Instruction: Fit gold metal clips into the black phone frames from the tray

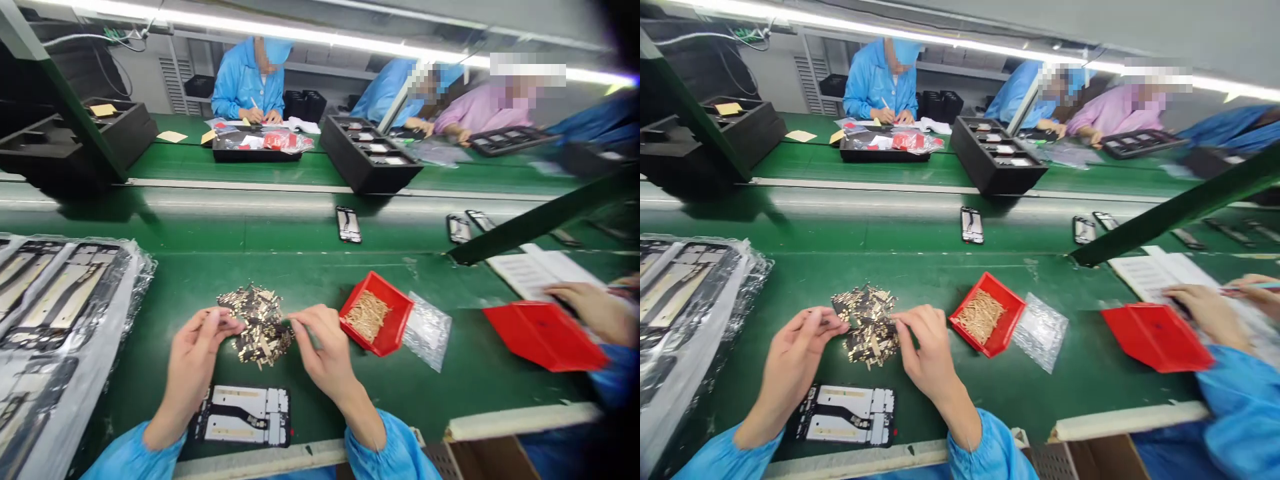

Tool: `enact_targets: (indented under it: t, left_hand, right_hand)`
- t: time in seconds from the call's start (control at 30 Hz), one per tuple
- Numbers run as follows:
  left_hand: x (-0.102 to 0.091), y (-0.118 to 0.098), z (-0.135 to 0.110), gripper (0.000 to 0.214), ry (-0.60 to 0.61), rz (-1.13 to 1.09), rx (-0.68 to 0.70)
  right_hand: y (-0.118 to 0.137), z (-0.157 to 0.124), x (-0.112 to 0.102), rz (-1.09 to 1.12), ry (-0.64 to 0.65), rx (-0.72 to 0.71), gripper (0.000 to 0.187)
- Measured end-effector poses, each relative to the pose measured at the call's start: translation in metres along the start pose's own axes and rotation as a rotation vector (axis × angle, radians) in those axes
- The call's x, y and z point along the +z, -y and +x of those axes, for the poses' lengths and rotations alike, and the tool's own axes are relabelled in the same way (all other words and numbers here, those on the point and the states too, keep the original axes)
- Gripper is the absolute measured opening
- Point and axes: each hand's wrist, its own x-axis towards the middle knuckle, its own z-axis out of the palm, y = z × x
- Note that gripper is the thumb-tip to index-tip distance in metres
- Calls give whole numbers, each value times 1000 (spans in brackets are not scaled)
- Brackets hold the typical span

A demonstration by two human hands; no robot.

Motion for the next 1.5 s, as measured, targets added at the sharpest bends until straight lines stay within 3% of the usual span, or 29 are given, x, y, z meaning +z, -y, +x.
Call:
enact_targets:
  t: [0.07, 0.13, 0.17, 0.27, 0.33, 0.43, 0.57, 0.67, 0.77, 0.83, 0.9, 0.97, 1.1, 1.2, 1.27, 1.4, 1.5]
  left_hand:
    - [-14, -9, -9, 42, -46, -5, -93]
    - [-27, -12, -18, 48, -9, 121, -179]
    - [-31, -12, -21, 51, 34, 193, -210]
    - [-28, -3, -30, 58, 218, 306, -277]
    - [-17, 5, -34, 63, 330, 303, -351]
    - [2, 13, -39, 72, 440, 284, -517]
    - [18, 13, -44, 67, 537, 249, -666]
    - [23, 10, -46, 62, 579, 265, -695]
    - [25, 8, -50, 57, 595, 375, -638]
    - [27, 7, -53, 50, 603, 468, -518]
    - [28, 6, -56, 45, 615, 551, -370]
    - [28, 6, -59, 42, 638, 576, -326]
    - [23, 14, -61, 35, 646, 350, -583]
    - [18, 24, -59, 90, 587, 97, -692]
    - [17, 31, -58, 108, 569, -18, -716]
    - [14, 36, -60, 106, 567, -130, -735]
    - [10, 33, -66, 104, 561, -137, -740]
  right_hand:
    - [-6, -11, -39, -184, -207, 24, 19]
    - [-20, -24, -76, -370, -380, 63, 16]
    - [-29, -31, -91, -475, -389, 94, 16]
    - [-49, -47, -113, -784, -224, 226, 23]
    - [-49, -53, -110, -871, -191, 280, 28]
    - [-22, -55, -88, -653, -181, 155, 30]
    - [27, -49, -50, -165, 224, -165, 44]
    - [44, -43, -28, -102, 372, -223, 32]
    - [44, -41, -14, -126, 386, -229, 22]
    - [41, -43, -9, -140, 396, -223, 18]
    - [36, -46, -8, -152, 390, -204, 17]
    - [23, -48, -17, -172, 339, -180, 18]
    - [-19, -46, -60, -450, 6, -92, 19]
    - [-38, -45, -85, -717, -171, 55, 24]
    - [-31, -48, -84, -627, -105, 28, 31]
    - [10, -59, -48, -219, 296, -187, 31]
    - [32, -63, -23, -111, 364, -236, 19]
